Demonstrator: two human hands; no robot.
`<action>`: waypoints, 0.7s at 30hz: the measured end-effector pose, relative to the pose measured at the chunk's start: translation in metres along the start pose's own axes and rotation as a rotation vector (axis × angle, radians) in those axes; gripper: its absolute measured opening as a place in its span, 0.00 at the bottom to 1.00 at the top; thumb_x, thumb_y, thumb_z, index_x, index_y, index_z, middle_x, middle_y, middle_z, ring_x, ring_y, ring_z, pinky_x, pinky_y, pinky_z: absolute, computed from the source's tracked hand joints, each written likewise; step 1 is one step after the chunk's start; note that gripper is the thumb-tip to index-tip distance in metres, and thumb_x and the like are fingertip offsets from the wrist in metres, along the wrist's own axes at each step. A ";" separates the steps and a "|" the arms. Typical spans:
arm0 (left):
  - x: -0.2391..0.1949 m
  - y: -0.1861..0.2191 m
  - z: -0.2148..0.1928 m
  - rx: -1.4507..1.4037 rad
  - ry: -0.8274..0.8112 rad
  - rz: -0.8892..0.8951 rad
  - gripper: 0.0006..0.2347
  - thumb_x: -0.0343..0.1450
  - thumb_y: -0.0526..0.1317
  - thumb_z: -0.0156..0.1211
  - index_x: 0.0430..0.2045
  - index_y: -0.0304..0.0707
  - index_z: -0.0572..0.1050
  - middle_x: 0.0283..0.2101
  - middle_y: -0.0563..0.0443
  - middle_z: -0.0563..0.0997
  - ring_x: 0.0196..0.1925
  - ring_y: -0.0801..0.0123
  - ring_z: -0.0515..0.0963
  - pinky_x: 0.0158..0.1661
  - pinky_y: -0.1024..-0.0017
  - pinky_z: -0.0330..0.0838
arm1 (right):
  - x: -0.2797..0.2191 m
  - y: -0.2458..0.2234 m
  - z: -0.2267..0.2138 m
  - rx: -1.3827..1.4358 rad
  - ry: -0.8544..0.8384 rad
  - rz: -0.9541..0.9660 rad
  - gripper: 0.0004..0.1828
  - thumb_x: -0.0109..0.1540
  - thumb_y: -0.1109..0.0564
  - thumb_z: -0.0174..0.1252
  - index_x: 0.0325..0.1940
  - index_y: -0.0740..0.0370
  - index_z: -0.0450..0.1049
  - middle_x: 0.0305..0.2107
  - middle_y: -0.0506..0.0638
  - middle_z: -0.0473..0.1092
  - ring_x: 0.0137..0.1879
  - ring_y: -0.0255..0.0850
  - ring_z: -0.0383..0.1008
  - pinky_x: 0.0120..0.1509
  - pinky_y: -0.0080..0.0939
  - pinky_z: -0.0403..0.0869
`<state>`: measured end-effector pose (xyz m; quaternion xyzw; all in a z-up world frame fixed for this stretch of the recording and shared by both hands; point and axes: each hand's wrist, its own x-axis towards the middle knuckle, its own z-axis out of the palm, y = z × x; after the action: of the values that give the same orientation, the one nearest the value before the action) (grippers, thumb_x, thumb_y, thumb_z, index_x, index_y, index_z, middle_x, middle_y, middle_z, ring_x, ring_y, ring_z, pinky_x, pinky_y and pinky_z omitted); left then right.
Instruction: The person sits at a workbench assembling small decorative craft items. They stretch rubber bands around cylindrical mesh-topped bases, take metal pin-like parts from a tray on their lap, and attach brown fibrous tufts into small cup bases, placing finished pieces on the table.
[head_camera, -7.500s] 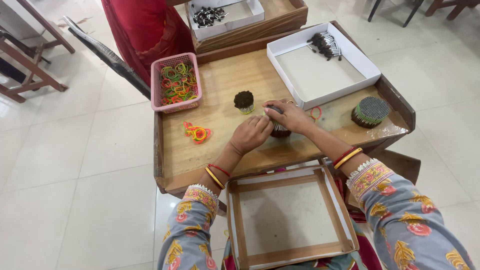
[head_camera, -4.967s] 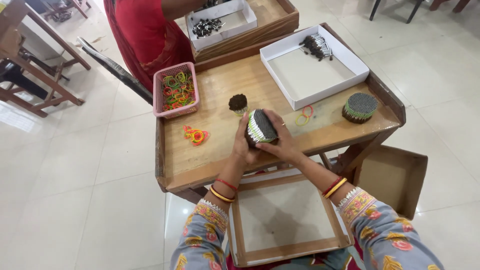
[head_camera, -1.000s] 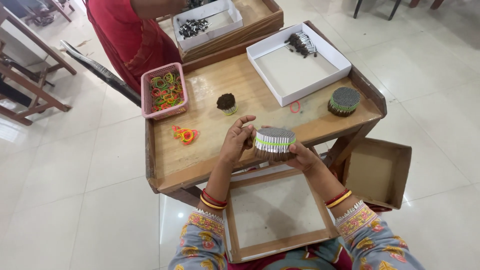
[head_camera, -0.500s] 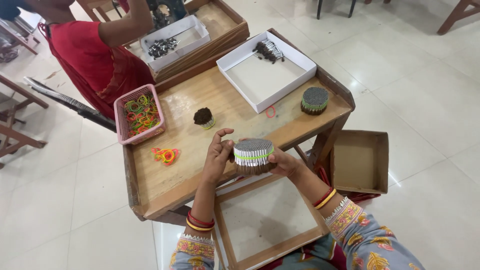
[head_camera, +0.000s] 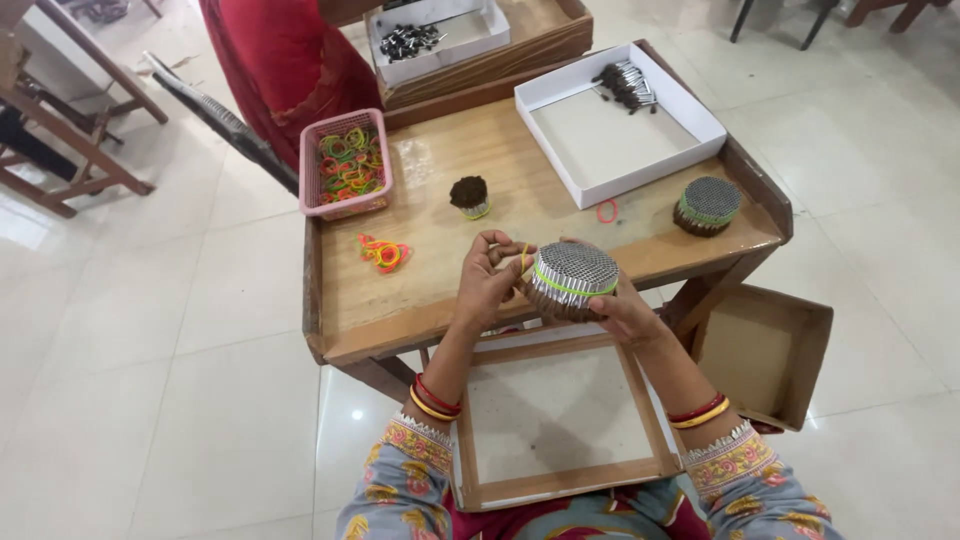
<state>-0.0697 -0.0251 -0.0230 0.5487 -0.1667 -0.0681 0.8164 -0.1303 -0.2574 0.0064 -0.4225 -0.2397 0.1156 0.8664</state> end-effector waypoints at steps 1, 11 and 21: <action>-0.005 0.007 -0.005 -0.001 0.013 0.003 0.17 0.75 0.32 0.61 0.56 0.35 0.62 0.51 0.46 0.82 0.36 0.76 0.81 0.28 0.81 0.73 | 0.002 0.003 -0.004 0.002 -0.008 0.010 0.60 0.51 0.48 0.77 0.78 0.69 0.51 0.65 0.58 0.65 0.71 0.47 0.67 0.75 0.48 0.67; -0.027 0.132 0.067 1.437 -0.121 0.259 0.37 0.55 0.60 0.74 0.57 0.40 0.72 0.54 0.34 0.76 0.43 0.40 0.82 0.40 0.51 0.77 | 0.021 0.000 0.026 -1.200 0.163 -0.069 0.68 0.39 0.52 0.81 0.76 0.61 0.50 0.60 0.61 0.65 0.65 0.53 0.68 0.68 0.49 0.68; -0.024 0.070 0.031 1.317 -0.098 0.215 0.08 0.73 0.41 0.55 0.35 0.39 0.80 0.31 0.39 0.82 0.36 0.43 0.81 0.37 0.51 0.74 | 0.053 0.034 -0.012 -1.106 0.288 -0.034 0.59 0.43 0.49 0.77 0.72 0.56 0.53 0.60 0.61 0.64 0.65 0.55 0.67 0.66 0.50 0.69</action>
<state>-0.1077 -0.0176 0.0472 0.9092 -0.2642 0.1047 0.3044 -0.0783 -0.2229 -0.0101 -0.8208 -0.1507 -0.0997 0.5419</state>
